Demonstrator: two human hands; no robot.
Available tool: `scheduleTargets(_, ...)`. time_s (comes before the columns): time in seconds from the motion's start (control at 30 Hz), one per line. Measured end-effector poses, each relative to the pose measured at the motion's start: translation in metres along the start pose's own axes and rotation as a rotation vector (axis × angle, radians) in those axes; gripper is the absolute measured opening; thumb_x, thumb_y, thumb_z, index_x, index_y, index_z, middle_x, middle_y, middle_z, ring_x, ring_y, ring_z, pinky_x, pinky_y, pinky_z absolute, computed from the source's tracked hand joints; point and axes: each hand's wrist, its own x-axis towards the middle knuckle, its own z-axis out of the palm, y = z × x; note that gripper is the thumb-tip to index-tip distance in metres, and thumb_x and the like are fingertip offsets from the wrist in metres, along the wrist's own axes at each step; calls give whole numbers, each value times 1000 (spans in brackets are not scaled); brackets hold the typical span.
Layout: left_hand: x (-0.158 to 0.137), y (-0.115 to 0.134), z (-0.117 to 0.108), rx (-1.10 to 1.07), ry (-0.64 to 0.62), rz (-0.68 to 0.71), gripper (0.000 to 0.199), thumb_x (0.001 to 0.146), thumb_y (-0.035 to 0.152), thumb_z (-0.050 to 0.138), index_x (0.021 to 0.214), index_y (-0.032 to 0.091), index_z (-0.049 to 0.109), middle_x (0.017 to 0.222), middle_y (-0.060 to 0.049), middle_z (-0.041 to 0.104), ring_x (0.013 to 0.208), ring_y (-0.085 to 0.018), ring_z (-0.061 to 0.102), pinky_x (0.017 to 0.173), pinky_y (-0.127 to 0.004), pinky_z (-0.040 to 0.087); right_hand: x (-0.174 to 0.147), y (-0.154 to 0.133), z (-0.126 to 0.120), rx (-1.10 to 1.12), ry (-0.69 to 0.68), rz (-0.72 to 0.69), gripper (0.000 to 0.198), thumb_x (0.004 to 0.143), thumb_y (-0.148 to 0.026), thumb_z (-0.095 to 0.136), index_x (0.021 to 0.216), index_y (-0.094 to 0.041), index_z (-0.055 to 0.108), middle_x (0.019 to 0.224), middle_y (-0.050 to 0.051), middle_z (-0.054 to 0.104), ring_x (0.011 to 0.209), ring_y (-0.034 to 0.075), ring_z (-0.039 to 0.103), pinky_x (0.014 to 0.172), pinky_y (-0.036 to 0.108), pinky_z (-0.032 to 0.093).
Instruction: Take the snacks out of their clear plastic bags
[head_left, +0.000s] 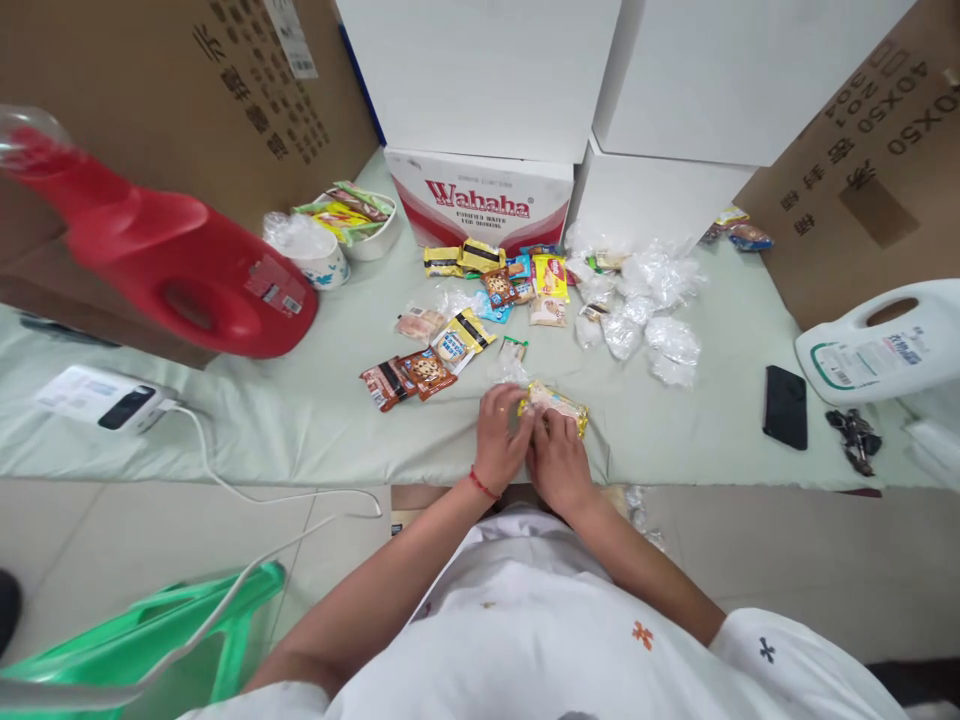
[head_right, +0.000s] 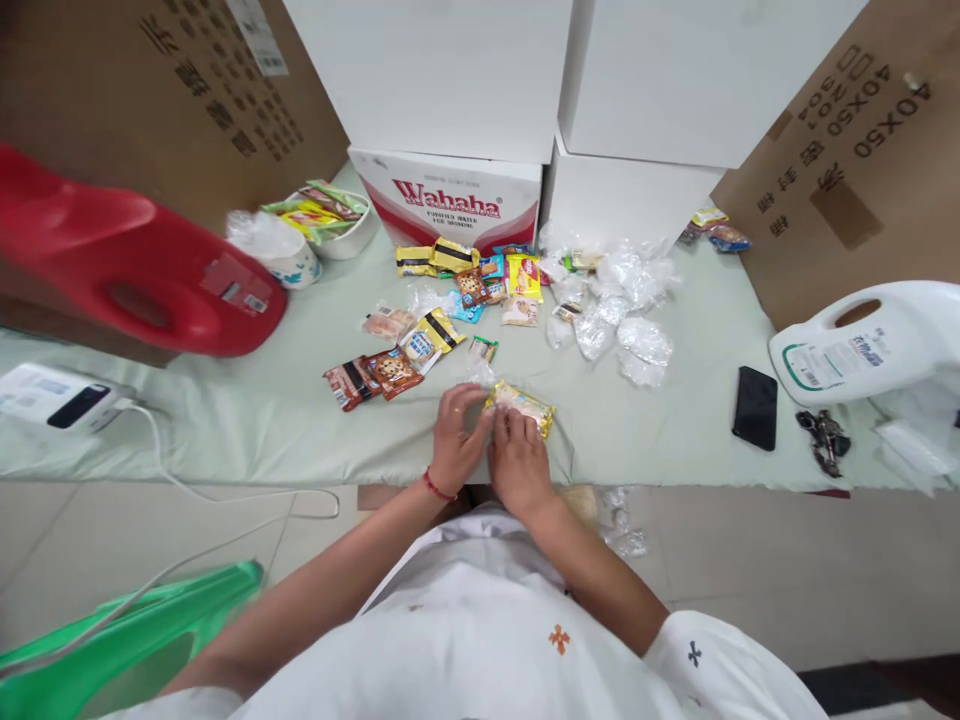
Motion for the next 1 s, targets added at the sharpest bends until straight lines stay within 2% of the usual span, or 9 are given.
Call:
scheduleTargets(0.07,14,0,5,188,-93,-15,37,93,32,65,128,22,66,137,-14,63,132,-29,55,114,-49,44,-6,0,-1,13,-14,-32,57,96,-19,55,152,-8,50,146,25,51,129,37,47,112,59,44)
scheduleTargets(0.2,27,-6,10,380,-316,-8,32,99,37,61,126,28,73,131,-11,66,123,-28,58,105,-46,45,-23,27,-26,235,-29,-255,45,97,-27,60,142,-20,62,150,18,51,137,33,46,113,57,45)
scheduleTargets(0.27,26,-9,11,404,-315,21,33,100,40,61,128,29,74,131,-11,66,122,-29,58,102,-45,45,-27,43,-41,283,50,-266,39,101,-24,53,138,-27,65,144,13,58,134,29,52,111,53,48)
scheduleTargets(0.37,25,-13,13,394,-287,17,33,99,39,62,128,30,74,130,-12,66,120,-29,57,101,-45,46,-18,56,-47,152,78,-239,45,102,-22,53,145,-29,61,148,12,59,140,29,49,117,55,44)
scheduleTargets(0.47,34,-21,13,271,-261,-36,32,96,34,63,126,26,75,124,-11,68,117,-28,59,103,-45,47,4,62,-32,16,-36,-319,49,101,-25,59,150,-29,58,155,10,56,147,31,44,123,58,36)
scheduleTargets(0.63,42,-25,-9,0,-181,-92,26,95,27,58,110,21,78,119,-10,68,115,-23,63,107,-42,49,30,78,-13,2,-22,-337,46,104,-17,50,148,-26,61,151,10,61,141,28,50,119,55,42)
scheduleTargets(0.77,22,-2,-33,-58,5,-118,21,97,29,57,105,22,75,114,-9,66,115,-23,62,102,-40,52,34,83,-26,163,70,-260,45,104,-16,43,144,-22,64,148,13,63,137,28,54,118,52,45)
scheduleTargets(0.9,16,29,-30,-401,-98,-304,36,92,42,69,123,22,68,126,-10,65,115,-22,65,86,-33,57,31,74,-49,548,210,22,41,108,-38,42,138,-23,67,136,11,70,126,25,64,111,44,51)
scheduleTargets(1.0,28,44,-10,-735,-220,-540,62,79,45,85,131,23,61,121,-8,69,106,-21,69,85,-33,58,22,67,-55,843,130,154,45,104,-53,48,130,-23,69,126,8,75,116,24,70,103,40,56)
